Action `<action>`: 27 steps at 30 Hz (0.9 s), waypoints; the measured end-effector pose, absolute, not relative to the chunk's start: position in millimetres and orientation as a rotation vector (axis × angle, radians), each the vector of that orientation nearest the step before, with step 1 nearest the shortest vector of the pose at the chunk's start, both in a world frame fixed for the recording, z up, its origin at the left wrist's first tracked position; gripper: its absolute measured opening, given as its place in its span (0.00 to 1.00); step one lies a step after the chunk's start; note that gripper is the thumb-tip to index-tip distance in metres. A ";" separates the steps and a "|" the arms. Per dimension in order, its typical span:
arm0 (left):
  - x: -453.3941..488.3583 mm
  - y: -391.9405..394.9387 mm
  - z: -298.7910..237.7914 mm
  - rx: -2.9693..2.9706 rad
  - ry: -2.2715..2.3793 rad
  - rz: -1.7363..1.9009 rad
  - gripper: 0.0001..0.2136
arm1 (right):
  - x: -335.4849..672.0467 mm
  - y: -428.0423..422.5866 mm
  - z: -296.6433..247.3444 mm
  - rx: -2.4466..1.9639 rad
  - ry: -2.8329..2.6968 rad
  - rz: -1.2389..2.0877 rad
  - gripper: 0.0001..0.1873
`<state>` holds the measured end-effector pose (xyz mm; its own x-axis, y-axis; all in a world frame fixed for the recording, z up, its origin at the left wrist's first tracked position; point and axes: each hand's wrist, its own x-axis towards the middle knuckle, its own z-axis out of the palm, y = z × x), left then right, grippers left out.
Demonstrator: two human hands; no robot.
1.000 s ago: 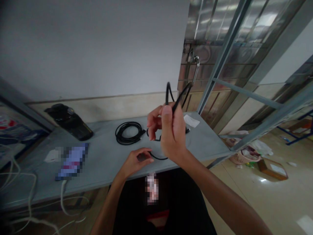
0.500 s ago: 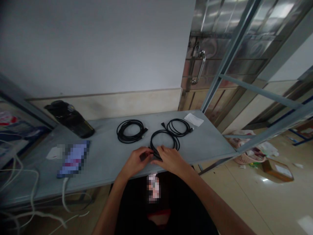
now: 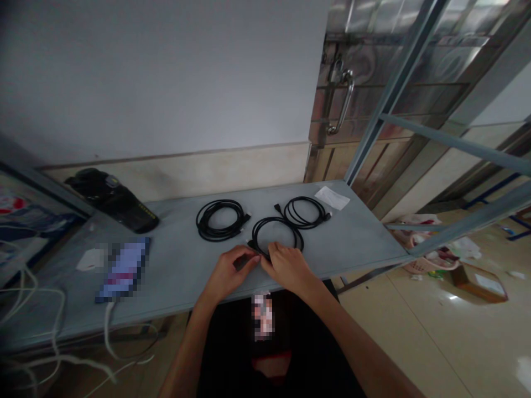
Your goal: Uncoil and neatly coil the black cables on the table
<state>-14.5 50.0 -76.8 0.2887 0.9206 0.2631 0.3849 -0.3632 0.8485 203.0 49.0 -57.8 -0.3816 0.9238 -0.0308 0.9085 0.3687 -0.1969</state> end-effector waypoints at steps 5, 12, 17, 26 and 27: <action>-15.2 49.9 -73.6 1.855 1.153 0.995 0.15 | 191.1 40.7 -52.3 -1.713 -2.406 0.403 0.19; -23.6 53.2 -82.0 1.755 1.201 1.089 0.23 | 171.1 31.8 -56.5 -1.473 -2.356 0.667 0.19; -23.9 53.2 -81.8 1.683 1.200 1.121 0.23 | 182.4 32.7 -57.3 -1.265 -2.080 0.907 0.19; -32.9 46.6 -72.6 1.431 1.237 1.422 0.24 | 227.8 36.1 -42.0 -1.172 -1.568 1.079 0.30; -37.5 41.7 -68.5 1.339 1.219 1.484 0.24 | 241.1 35.6 -39.7 -1.170 -1.499 1.035 0.32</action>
